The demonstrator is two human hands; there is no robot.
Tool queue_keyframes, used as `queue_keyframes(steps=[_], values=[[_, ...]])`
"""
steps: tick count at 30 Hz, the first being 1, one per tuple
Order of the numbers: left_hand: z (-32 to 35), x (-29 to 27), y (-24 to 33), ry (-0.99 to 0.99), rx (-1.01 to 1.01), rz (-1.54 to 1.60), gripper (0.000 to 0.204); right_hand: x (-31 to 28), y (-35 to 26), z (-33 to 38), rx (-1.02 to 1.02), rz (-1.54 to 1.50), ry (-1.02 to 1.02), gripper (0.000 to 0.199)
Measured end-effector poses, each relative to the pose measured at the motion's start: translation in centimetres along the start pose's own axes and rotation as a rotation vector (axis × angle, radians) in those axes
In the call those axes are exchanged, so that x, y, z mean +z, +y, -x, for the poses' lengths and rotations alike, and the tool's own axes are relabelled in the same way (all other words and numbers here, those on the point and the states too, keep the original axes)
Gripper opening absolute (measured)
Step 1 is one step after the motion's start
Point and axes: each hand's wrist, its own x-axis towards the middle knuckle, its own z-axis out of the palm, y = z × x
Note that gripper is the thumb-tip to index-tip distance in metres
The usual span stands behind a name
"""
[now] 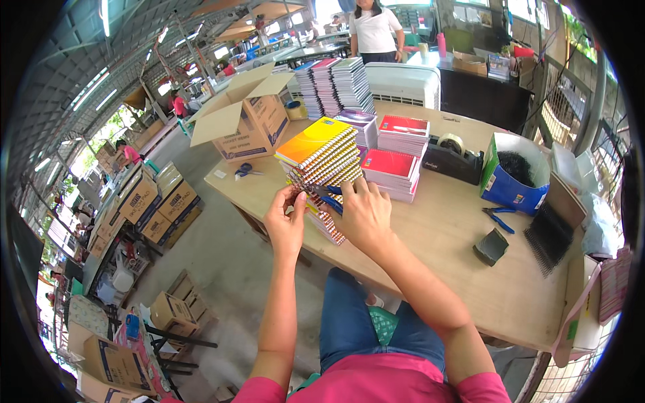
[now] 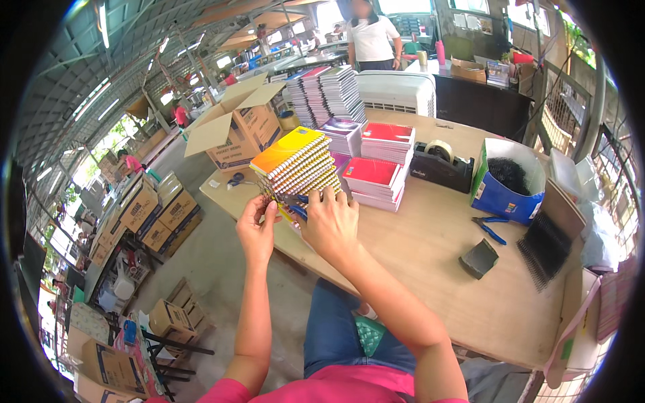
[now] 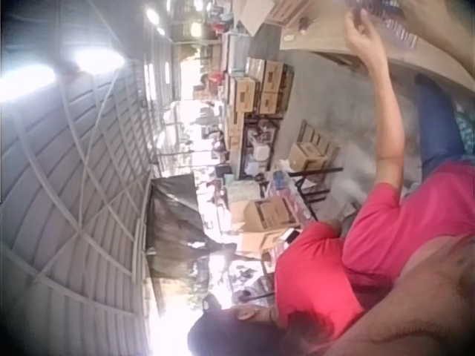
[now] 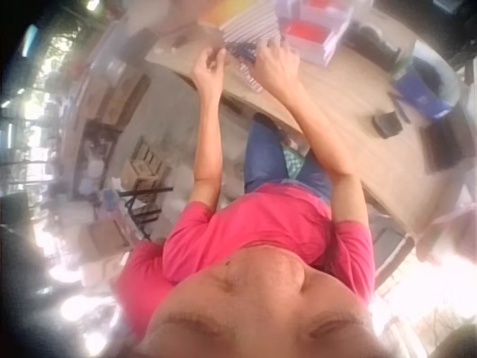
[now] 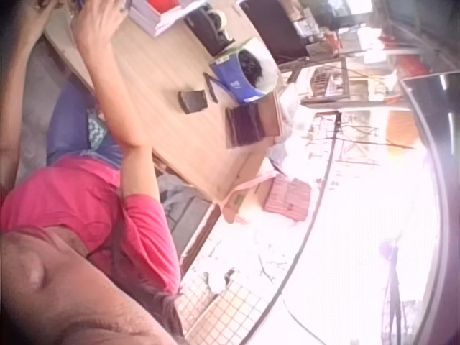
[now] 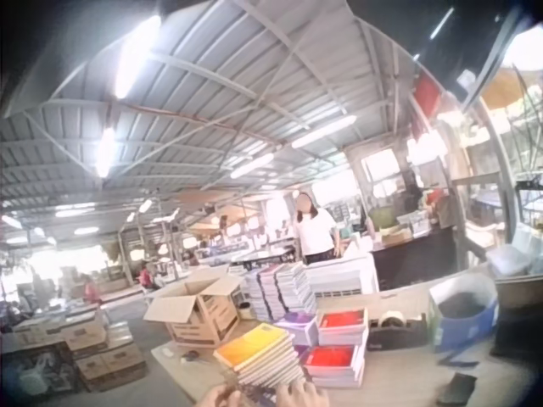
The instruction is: The person trims the excess spiral coil from a stack of notebooks using shears and organizes the finished notebooks into stacks on a table.
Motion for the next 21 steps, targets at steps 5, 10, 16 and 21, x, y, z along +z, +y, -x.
queue_keyframes(steps=[5,10,16,21], values=[[0.1,-0.2,-0.6,0.011,0.022,0.008,0.020,0.0,-0.1,0.2,-0.018,0.015,-0.006,0.049],[0.0,0.0,-0.6,0.010,0.032,-0.010,0.019,0.8,0.2,-0.5,-0.023,-0.026,-0.047,0.044],[-0.2,-1.7,-1.7,-0.007,-0.233,0.338,0.021,-0.3,0.2,-0.1,0.035,-0.076,-0.092,0.041],[-0.4,-2.3,-1.5,-0.132,-0.791,1.124,0.033,-0.7,0.6,0.3,-0.004,0.028,0.026,0.044]])
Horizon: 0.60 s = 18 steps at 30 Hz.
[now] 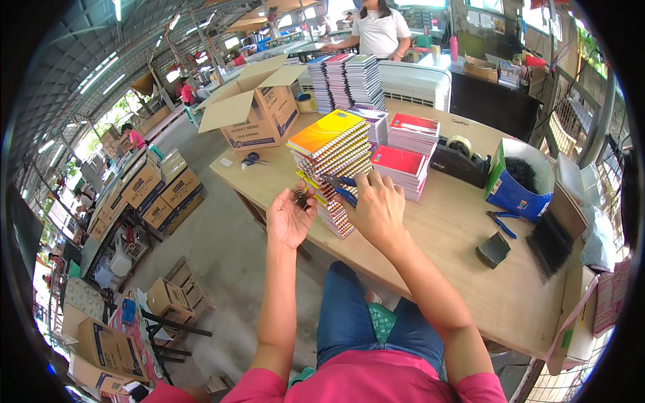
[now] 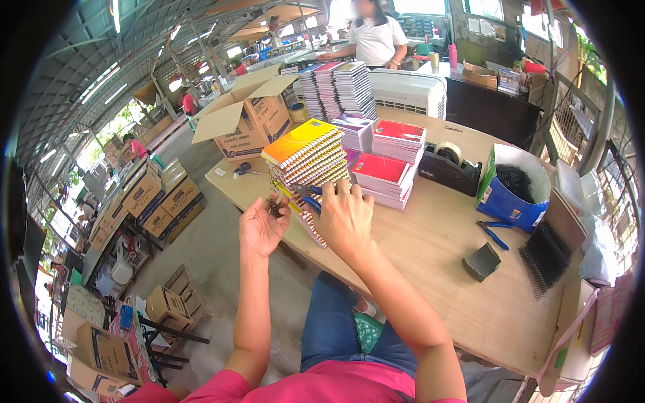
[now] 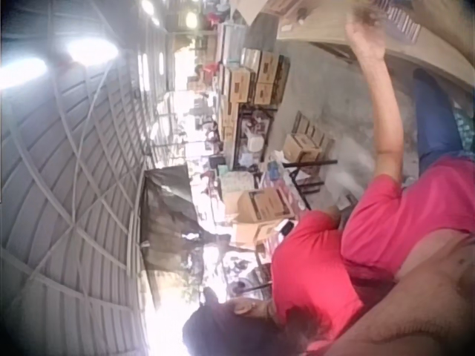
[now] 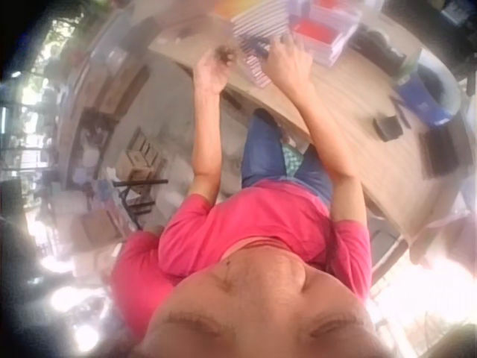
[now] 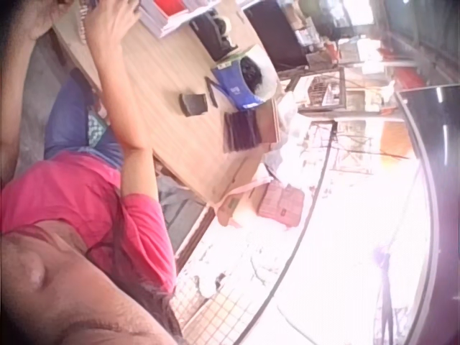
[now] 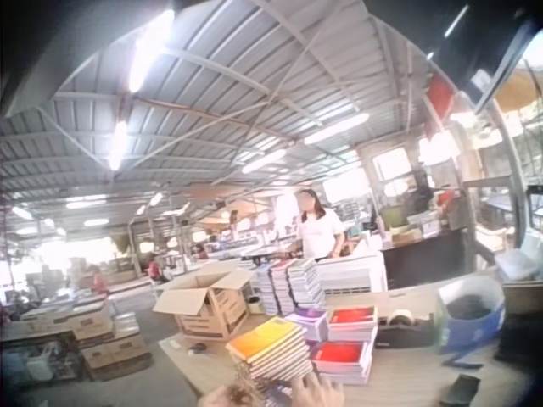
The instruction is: The person trims the excess spiral coil from a stack of notebooks using shears and organizes the finished notebooks into stacks on a table.
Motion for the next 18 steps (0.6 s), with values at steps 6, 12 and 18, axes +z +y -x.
queue_keyframes(steps=[6,12,18], values=[[0.9,1.6,-0.5,0.176,0.486,-1.096,0.032,0.5,-0.8,-0.5,-0.004,-0.038,-0.045,0.050],[0.9,4.4,-0.3,0.108,0.852,-1.514,0.026,0.7,-0.9,-0.4,-0.017,0.013,0.045,0.045],[-0.3,3.9,-0.9,0.121,1.065,-1.549,0.017,0.7,-1.1,-1.3,0.041,-0.055,-0.178,0.043]])
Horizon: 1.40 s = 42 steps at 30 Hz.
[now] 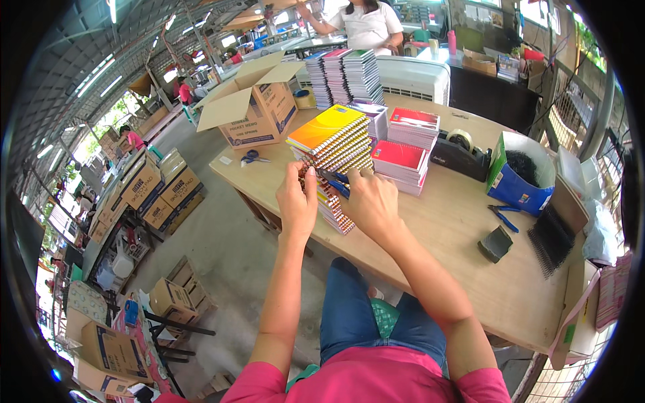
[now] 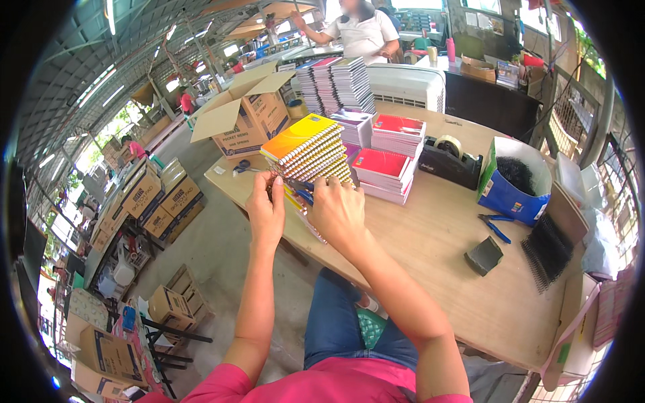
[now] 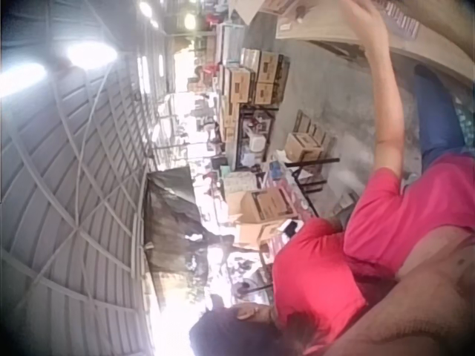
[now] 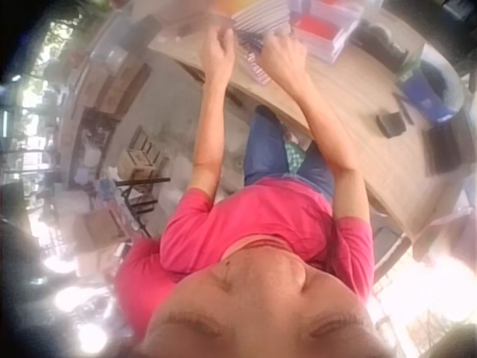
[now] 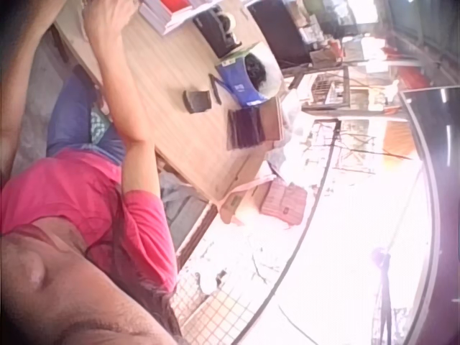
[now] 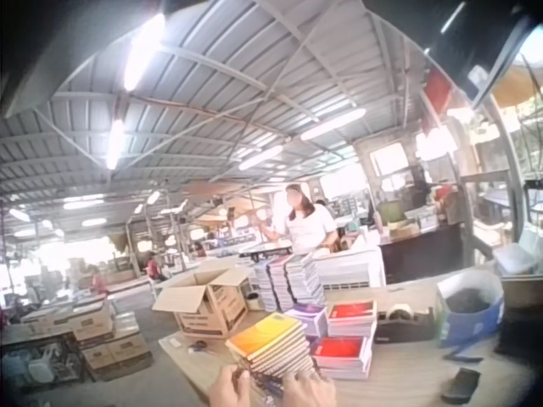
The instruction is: The person trims the excess spiral coil from a stack of notebooks using shears and organizes the finished notebooks into stacks on a table.
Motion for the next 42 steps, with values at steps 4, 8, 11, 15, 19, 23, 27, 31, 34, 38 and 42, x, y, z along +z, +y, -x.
queue_keyframes(steps=[4,8,11,15,19,23,27,31,34,38,42], values=[[-0.1,0.1,0.2,0.011,-0.026,-0.003,0.015,-0.8,0.3,0.1,0.078,-0.091,-0.125,0.043],[0.0,0.1,0.0,0.035,-0.012,0.026,0.014,-0.9,0.7,0.9,-0.043,0.033,0.196,0.045],[-0.2,0.3,0.4,0.044,-0.018,0.040,0.014,-0.7,0.6,0.5,-0.066,0.046,0.275,0.046],[-0.2,0.3,0.2,0.049,-0.002,0.034,0.013,-0.5,0.3,0.2,-0.078,0.017,0.261,0.044],[-0.2,0.6,0.1,0.069,0.022,0.024,0.013,-0.4,0.5,-0.7,0.009,-0.084,0.023,0.041],[-0.2,-0.1,0.3,0.044,-0.070,0.040,0.014,-1.4,0.7,0.0,0.011,-0.059,0.110,0.042],[-0.3,0.0,0.5,0.054,-0.011,0.048,0.014,-1.6,0.8,0.1,-0.044,0.011,0.239,0.046],[-0.6,0.0,0.7,0.044,0.006,0.024,0.014,-1.4,0.5,-0.3,-0.066,0.030,0.262,0.045],[-0.5,-0.1,0.6,0.010,-0.045,0.012,0.013,-1.1,0.5,-0.6,-0.079,-0.003,0.262,0.045],[-0.4,0.2,0.6,0.033,-0.020,0.033,0.012,-0.5,1.2,-1.4,-0.053,-0.051,0.100,0.044],[-0.2,-0.8,0.5,0.039,-0.074,0.049,0.013,-1.8,0.6,-0.6,-0.040,-0.036,0.190,0.044]])
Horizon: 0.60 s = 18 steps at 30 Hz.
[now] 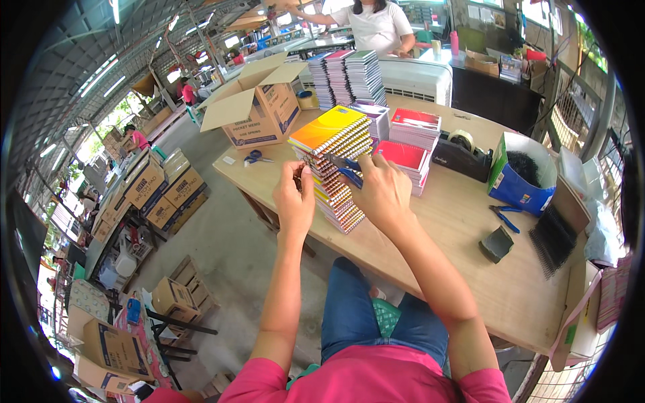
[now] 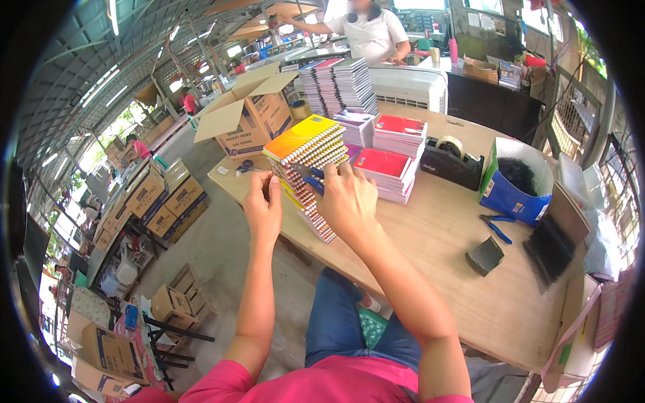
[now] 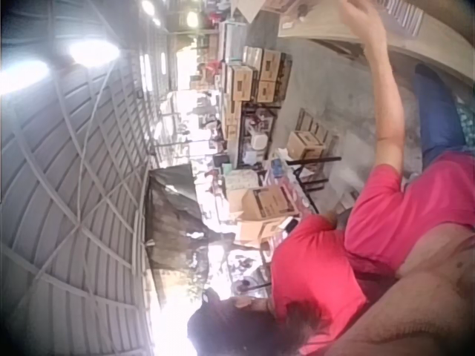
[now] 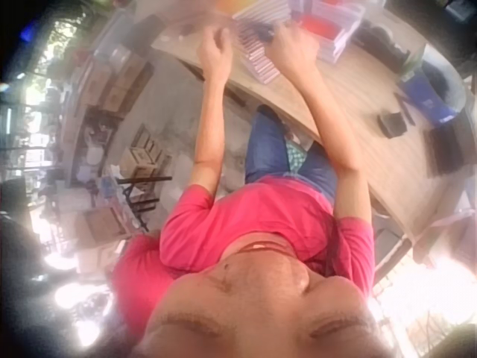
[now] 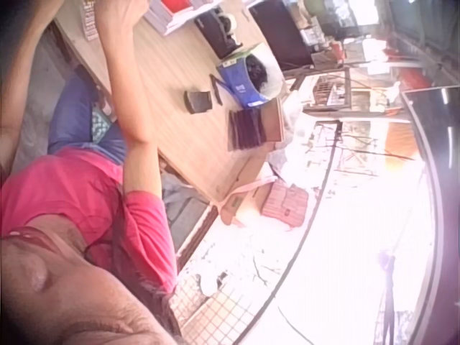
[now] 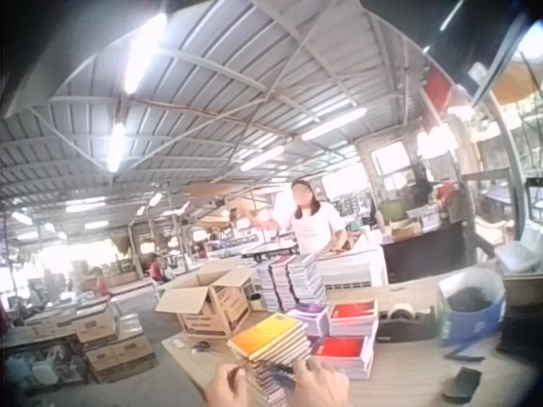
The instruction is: The person trims the excess spiral coil from a stack of notebooks using shears and organizes the finished notebooks into stacks on a table.
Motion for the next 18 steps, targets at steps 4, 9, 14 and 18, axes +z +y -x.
queue_keyframes(steps=[4,9,14,18], values=[[-0.3,-0.4,1.6,-0.041,-0.046,0.012,0.020,-0.3,0.2,0.0,-0.049,0.048,0.075,0.047],[-1.0,-0.5,1.8,-0.026,0.058,-0.051,0.021,-0.2,-0.6,-0.4,-0.031,0.039,0.028,0.051],[-1.1,-0.2,1.4,0.000,0.111,-0.065,0.016,-0.1,-0.9,-0.8,-0.080,0.088,0.121,0.045],[-1.0,0.1,1.1,0.021,0.110,-0.080,0.013,0.4,-0.4,-1.3,-0.059,-0.009,-0.029,0.042]])
